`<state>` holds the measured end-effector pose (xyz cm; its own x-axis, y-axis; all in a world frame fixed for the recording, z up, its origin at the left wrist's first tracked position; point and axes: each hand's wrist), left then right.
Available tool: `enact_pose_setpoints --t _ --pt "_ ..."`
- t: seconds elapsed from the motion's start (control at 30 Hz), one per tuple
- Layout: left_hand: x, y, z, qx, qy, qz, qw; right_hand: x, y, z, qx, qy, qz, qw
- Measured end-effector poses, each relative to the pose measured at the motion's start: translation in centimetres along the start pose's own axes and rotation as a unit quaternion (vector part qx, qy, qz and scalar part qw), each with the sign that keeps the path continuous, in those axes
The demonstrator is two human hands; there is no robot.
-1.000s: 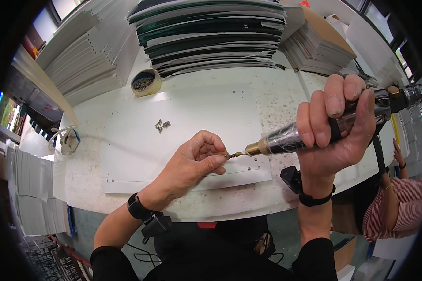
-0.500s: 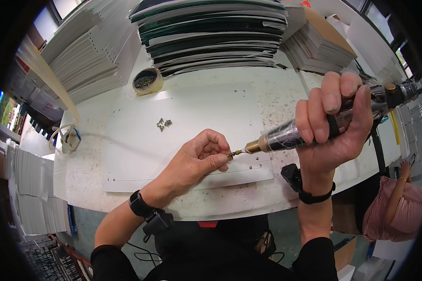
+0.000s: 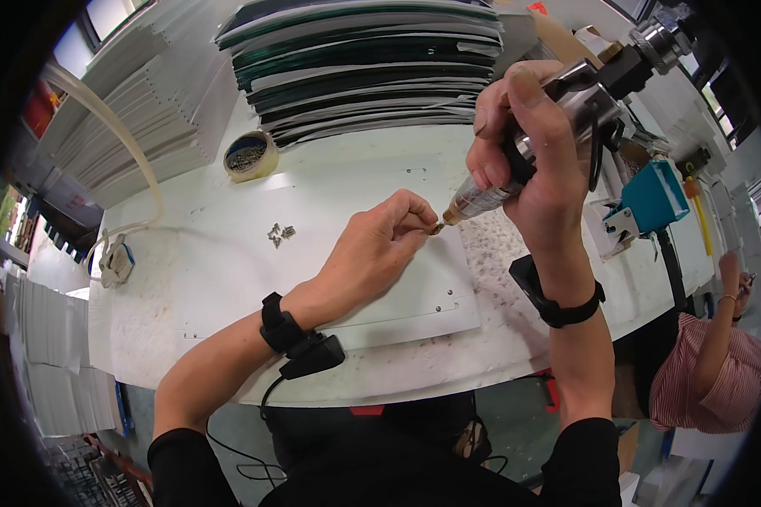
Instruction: The person assembles a white frame by placing a dark panel inside it and securing it with a white cover sheet. They use a pneumatic screwdriver to drive screws into the frame at multiple points. The person also handles stacks of white panels and a blue container of screws during the process.
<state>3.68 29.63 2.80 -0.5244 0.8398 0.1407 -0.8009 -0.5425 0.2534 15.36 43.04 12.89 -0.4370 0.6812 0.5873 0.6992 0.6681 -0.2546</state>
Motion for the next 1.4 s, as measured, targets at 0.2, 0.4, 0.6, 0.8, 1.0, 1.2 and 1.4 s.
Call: enact_pose_setpoints --t 0.2,0.4,0.6,0.8,1.0,1.2,1.4 --pt "0.6 -0.5 -0.3 0.021 -0.024 0.004 0.999 -0.1 0.1 1.0 -0.028 -0.013 -0.003 1.0" --pt "0.7 -0.4 -0.1 0.037 -0.021 -0.008 0.999 0.1 0.2 1.1 -0.035 -0.011 -0.005 0.999" --pt "0.7 -0.3 0.4 0.051 -0.016 -0.014 0.998 0.3 0.4 1.5 -0.038 -0.021 -0.003 0.999" --pt "0.6 -0.8 -1.3 0.06 -0.088 0.042 0.993 0.9 0.2 2.3 -0.033 -0.039 -0.05 0.997" --pt "0.5 -0.7 -1.6 0.043 -0.076 0.03 0.996 0.6 -0.3 2.6 -0.027 -0.06 -0.064 0.996" --pt "0.6 -0.8 -1.1 0.053 -0.066 0.019 0.996 0.2 -0.1 2.7 -0.015 -0.075 -0.112 0.991" --pt "0.4 -0.4 -1.1 0.059 -0.083 0.022 0.995 0.1 -1.0 1.6 -0.033 -0.064 -0.128 0.989"
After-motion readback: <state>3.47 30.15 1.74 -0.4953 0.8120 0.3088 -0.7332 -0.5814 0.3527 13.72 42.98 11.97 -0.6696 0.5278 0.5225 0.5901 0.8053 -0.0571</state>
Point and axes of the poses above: each hand's wrist, its own x-axis towards the middle knuckle, its own y-axis out of the back of the hand, z = x × y, and after that the axes turned 15 degrees about z, right-handed
